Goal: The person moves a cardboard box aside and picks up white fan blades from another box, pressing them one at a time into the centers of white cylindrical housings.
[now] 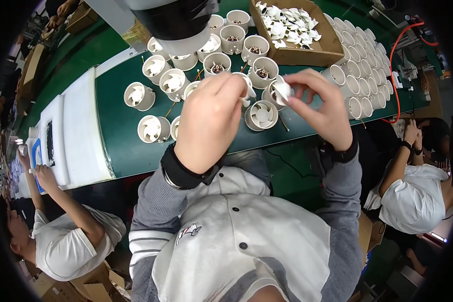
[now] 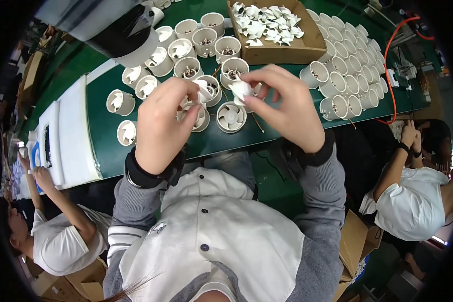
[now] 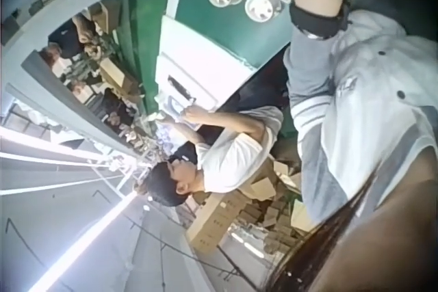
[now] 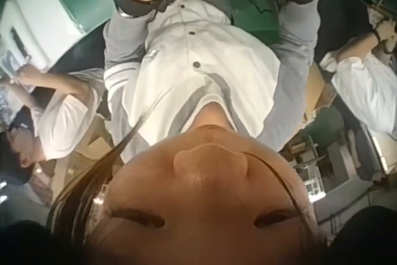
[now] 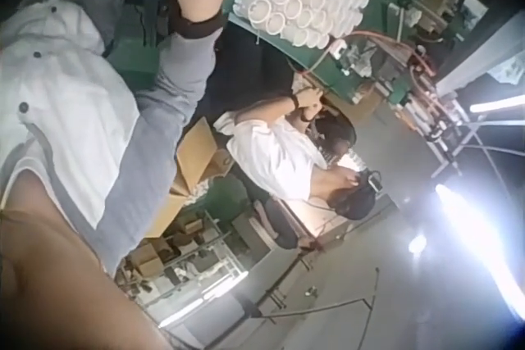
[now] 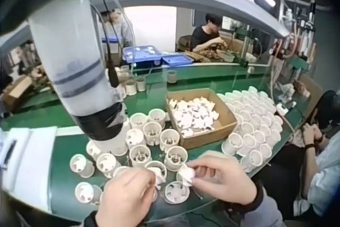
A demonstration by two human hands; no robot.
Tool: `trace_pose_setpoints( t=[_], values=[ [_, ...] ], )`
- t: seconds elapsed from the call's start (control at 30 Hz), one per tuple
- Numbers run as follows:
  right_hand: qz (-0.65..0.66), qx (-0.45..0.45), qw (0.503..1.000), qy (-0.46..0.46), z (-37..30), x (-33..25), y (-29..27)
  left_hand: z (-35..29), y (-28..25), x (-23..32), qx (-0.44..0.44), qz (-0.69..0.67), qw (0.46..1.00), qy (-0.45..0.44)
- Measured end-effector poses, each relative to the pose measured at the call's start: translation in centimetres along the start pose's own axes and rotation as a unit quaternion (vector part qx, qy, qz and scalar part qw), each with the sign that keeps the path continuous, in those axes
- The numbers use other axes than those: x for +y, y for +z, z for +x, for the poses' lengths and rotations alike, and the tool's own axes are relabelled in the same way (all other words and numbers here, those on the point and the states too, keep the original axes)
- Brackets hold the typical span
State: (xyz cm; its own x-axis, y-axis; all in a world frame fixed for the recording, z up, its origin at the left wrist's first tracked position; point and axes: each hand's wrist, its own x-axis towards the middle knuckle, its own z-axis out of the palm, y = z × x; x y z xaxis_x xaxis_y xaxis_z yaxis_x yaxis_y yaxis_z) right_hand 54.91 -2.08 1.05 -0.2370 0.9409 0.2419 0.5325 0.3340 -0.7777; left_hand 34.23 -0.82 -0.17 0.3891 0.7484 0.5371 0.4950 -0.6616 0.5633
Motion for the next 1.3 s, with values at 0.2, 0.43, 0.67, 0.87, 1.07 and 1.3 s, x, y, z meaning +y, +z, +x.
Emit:
trace_pose_setpoints(
  t=[0.2, 0.43, 0.67, 0.87, 1.07, 1.3],
  values=[
    [-0.115, -0.053, 0.986, -0.109, 6.4, 2.4, -0.2, 0.8, 1.6, -1.0, -0.032, 0.089, 0.995, -0.016],
    [-0.185, -0.180, 0.939, -0.228, 13.2, 1.7, 3.9, 1.8, 3.7, -1.3, -0.071, 0.150, 0.986, -0.033],
    [-0.245, -0.321, 0.891, -0.209, 15.5, 0.4, 5.5, 2.0, 2.6, -1.4, -0.107, 0.164, 0.979, -0.063],
    [-0.256, -0.338, 0.879, -0.217, 16.3, 1.7, 6.7, 2.0, 2.2, -2.6, -0.077, 0.132, 0.988, 0.005],
    [-0.308, -0.311, 0.857, -0.272, 16.3, 1.5, 7.1, 2.3, 2.9, -3.6, -0.091, 0.084, 0.991, -0.040],
    [-0.283, -0.298, 0.874, -0.257, 16.3, 1.9, 7.1, 2.6, 2.9, -4.2, -0.106, 0.114, 0.988, 0.010]
  ],
)
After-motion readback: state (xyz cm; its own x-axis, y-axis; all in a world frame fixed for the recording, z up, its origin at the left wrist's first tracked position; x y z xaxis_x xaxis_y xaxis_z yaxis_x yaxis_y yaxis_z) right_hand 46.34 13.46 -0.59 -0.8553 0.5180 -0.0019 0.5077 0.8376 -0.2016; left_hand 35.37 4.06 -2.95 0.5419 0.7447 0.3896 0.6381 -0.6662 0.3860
